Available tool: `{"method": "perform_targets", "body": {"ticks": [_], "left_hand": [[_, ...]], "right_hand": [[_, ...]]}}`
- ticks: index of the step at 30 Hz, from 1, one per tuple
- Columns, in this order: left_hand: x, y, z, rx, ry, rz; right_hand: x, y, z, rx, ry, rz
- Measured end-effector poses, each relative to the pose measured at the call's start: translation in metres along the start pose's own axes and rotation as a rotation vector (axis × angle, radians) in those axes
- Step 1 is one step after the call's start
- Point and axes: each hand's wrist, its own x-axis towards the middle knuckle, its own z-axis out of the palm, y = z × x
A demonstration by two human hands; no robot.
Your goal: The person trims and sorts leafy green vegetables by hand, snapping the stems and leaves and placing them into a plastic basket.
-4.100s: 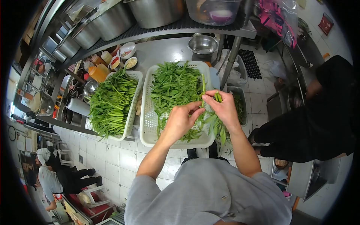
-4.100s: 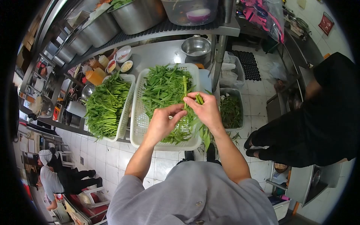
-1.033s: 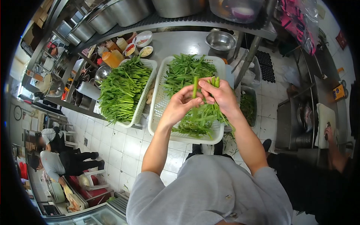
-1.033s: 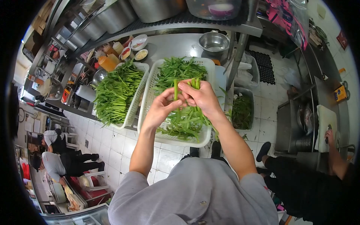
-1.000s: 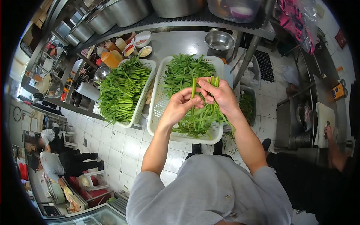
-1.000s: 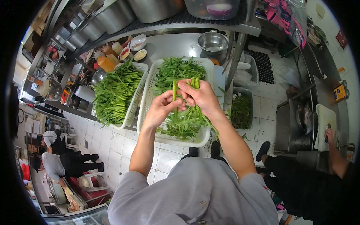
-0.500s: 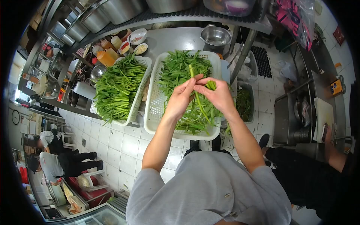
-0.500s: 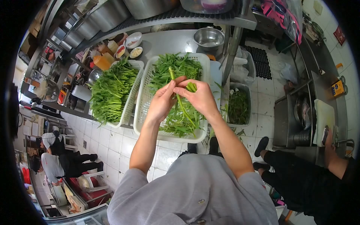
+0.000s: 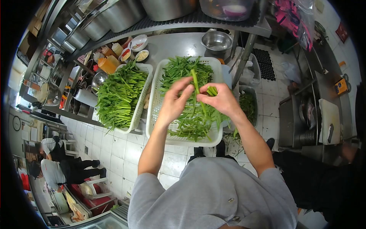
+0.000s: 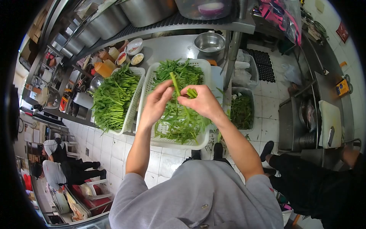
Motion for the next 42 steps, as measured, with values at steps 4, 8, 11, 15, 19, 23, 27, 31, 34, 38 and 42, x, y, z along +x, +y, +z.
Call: {"method": "perform_targets", "body": {"ticks": [4, 8, 11, 15, 19, 23, 27, 31, 34, 38, 42], "left_hand": [[-0.005, 0.040, -0.008, 0.690, 0.220, 0.471], [-0.007, 0.039, 0.005, 0.826, -0.063, 0.663], [-0.010, 0.030, 0.025, 0.788, -0.173, 0.697], [-0.015, 0.020, 0.070, 0.614, -0.258, 0.676], [-0.003, 0.008, 0.121, 0.339, -0.314, 0.693], [0.019, 0.001, 0.170, 0.262, -0.384, 0.580], [0.058, -0.028, 0.202, 0.580, -0.094, 0.731], [0.061, -0.014, 0.167, 0.465, -0.191, 0.659], [0.064, -0.025, 0.094, 0.472, -0.319, 0.317], [0.056, -0.096, 0.048, 0.862, -0.552, -0.002], [0.016, -0.131, 0.048, 0.975, -0.607, 0.081]], "right_hand": [[-0.008, -0.007, -0.013, -0.240, 0.034, -0.066], [-0.026, -0.018, -0.019, -0.599, 0.136, -0.422], [-0.050, -0.018, -0.029, -0.753, 0.117, -0.411], [-0.080, -0.002, -0.049, -0.809, 0.144, -0.441], [-0.108, 0.021, -0.079, -0.790, 0.265, -0.490], [-0.131, 0.037, -0.105, -0.803, 0.500, -0.560], [-0.152, 0.058, -0.141, -0.337, 0.903, -0.232], [-0.175, 0.078, -0.178, -0.045, 0.872, 0.139], [-0.180, 0.089, -0.204, 0.037, 0.639, 0.262], [-0.166, 0.083, -0.199, 0.832, 0.520, -0.366], [-0.126, 0.122, -0.194, -0.628, 0.378, 0.120]]}}
